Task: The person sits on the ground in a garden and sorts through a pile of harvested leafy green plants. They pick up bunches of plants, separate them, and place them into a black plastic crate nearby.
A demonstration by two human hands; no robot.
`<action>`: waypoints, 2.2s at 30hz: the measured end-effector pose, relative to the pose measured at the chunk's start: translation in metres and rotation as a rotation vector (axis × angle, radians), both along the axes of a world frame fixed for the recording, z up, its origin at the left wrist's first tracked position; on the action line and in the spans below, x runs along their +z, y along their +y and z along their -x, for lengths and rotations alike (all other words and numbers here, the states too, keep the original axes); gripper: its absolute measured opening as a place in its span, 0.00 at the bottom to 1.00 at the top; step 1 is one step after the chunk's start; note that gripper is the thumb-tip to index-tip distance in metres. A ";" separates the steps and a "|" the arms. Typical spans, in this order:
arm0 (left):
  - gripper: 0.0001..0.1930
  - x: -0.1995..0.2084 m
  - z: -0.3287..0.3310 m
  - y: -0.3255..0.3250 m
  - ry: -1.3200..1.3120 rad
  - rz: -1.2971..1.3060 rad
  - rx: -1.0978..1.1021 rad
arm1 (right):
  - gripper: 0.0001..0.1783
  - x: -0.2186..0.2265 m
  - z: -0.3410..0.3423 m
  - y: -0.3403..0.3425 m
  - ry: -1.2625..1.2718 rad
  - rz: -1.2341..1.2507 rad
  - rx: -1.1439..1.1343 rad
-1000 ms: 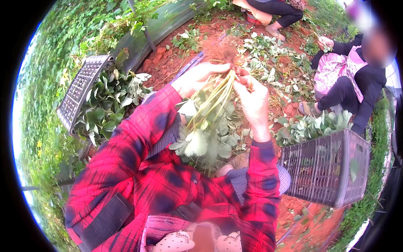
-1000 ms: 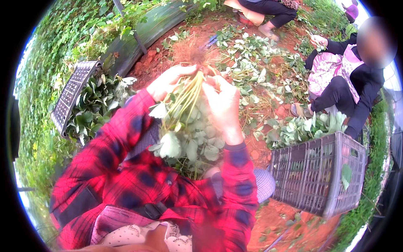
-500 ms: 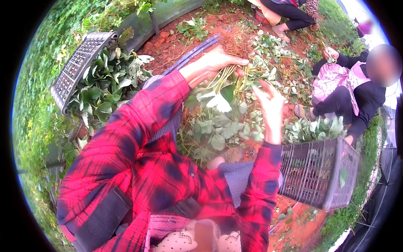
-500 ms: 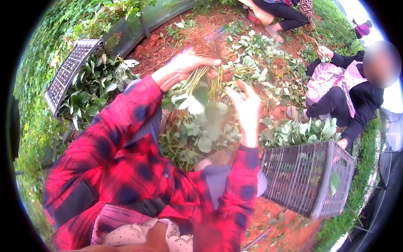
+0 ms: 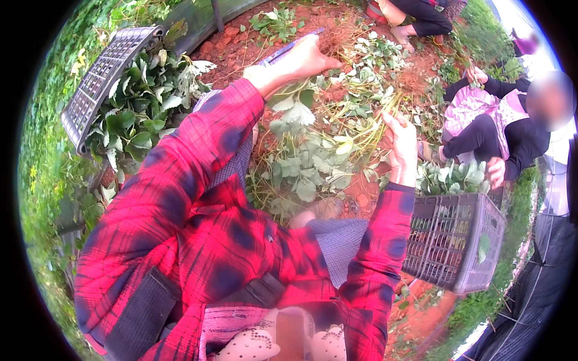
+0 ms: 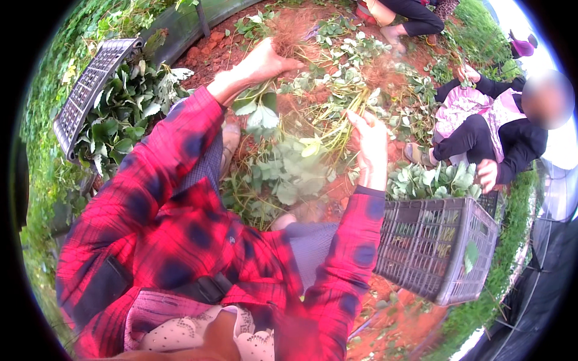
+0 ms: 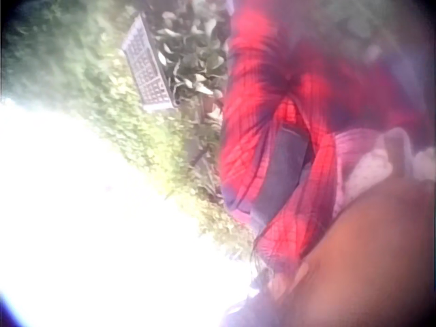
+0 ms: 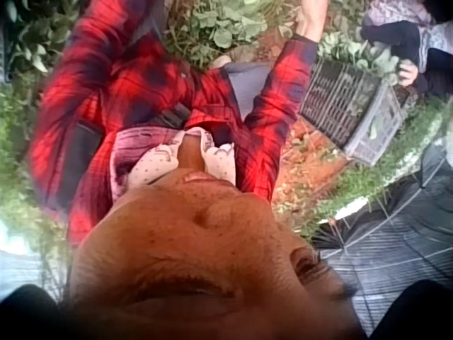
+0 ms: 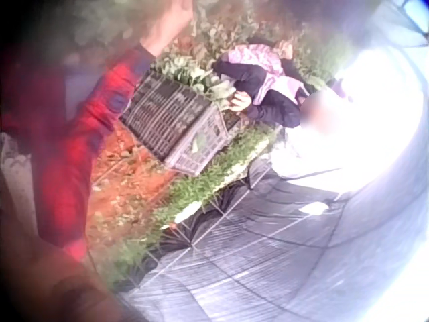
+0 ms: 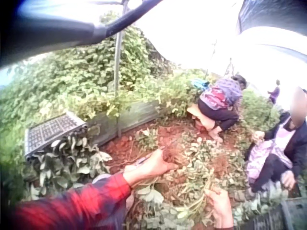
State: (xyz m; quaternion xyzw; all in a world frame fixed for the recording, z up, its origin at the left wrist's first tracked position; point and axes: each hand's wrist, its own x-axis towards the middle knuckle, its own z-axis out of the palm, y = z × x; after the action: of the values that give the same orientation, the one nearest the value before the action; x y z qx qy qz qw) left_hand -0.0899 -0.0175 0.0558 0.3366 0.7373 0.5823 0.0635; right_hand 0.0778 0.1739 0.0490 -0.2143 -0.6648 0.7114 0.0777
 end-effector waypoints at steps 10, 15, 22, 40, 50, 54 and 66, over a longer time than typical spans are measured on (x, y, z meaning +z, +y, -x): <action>0.15 -0.010 -0.022 0.017 -0.692 -0.278 -0.512 | 0.09 -0.010 0.023 -0.041 -0.086 -0.011 0.215; 0.09 -0.016 -0.011 0.016 -0.665 -0.236 -0.258 | 0.12 -0.010 0.019 -0.047 -0.067 -0.138 0.085; 0.07 0.001 0.034 -0.020 -0.628 -0.547 0.165 | 0.14 -0.017 -0.053 0.042 -0.183 -0.238 -0.174; 0.07 -0.010 0.075 -0.034 -0.846 -0.749 0.102 | 0.17 -0.078 -0.043 -0.011 -0.167 -0.694 -0.014; 0.07 -0.005 0.087 -0.055 -1.141 -0.723 -0.170 | 0.11 -0.149 -0.029 0.008 -0.328 -0.327 -0.104; 0.08 -0.001 0.079 -0.061 -1.190 -0.877 -0.181 | 0.12 -0.166 -0.024 0.010 -0.258 -0.367 -0.159; 0.09 0.019 0.050 -0.053 -1.029 -0.689 -0.179 | 0.11 -0.079 -0.045 0.053 -0.125 -0.338 -0.208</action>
State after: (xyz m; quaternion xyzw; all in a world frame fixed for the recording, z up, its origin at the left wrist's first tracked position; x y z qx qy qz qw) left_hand -0.1403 -0.0709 0.0751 0.0743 0.3511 0.8666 0.3468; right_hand 0.1226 0.2268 -0.0300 -0.3093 -0.7524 0.5634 0.1441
